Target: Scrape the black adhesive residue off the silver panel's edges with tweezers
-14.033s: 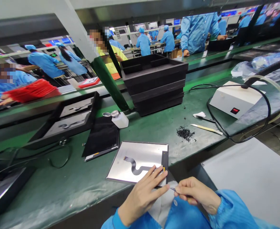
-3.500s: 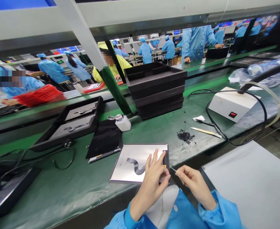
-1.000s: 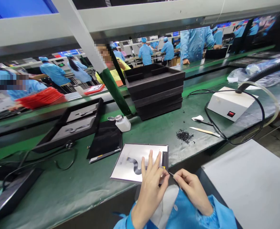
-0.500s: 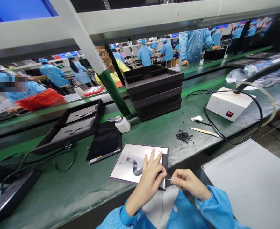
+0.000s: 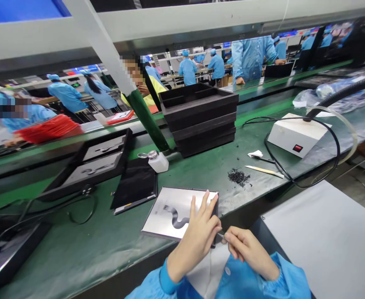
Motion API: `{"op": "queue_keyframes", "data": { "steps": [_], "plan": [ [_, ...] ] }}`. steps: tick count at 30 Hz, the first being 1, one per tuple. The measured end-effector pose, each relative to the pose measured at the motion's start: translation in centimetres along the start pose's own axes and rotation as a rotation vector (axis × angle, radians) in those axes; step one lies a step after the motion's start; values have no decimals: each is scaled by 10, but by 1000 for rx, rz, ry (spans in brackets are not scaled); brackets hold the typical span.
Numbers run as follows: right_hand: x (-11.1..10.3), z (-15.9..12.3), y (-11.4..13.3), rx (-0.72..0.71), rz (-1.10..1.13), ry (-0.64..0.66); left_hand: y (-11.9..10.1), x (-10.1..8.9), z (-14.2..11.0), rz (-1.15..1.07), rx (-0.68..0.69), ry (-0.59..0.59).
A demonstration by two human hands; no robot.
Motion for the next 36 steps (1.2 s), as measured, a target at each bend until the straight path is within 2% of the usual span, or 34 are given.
{"op": "queue_keyframes", "data": {
  "steps": [4,8,13,18,22,25,28,33,36],
  "plan": [
    [-1,2,1,-28,42,41,11,4,0,-120,-54,90],
    [-3,2,1,30,59,53,13,10,-5,-195,-98,114],
    [-3,5,0,6,164,1,14,12,-10,-214,-129,84],
    [8,4,-16,141,336,26,5,7,-15,-120,-64,7],
    [5,-1,-14,121,183,-24,-4,2,-10,-32,9,17],
    [-4,-4,0,-16,-55,-72,-5,-1,-1,-3,68,58],
    [-10,-3,9,-107,-167,-95,2,-1,7,-43,46,106],
    [-5,3,-6,-16,30,-27,17,5,7,-147,-72,113],
    [-1,5,-13,26,124,4,18,8,0,-174,-108,56]
  ]
}}
Point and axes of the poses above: each hand's wrist, its own z-axis towards the middle knuckle, its own x-axis out of the palm, y = z × x, the point moved 5 cm from there along z, towards the middle knuckle, and after that the axes turned 2 degrees about -x, right-handed, at the moved point
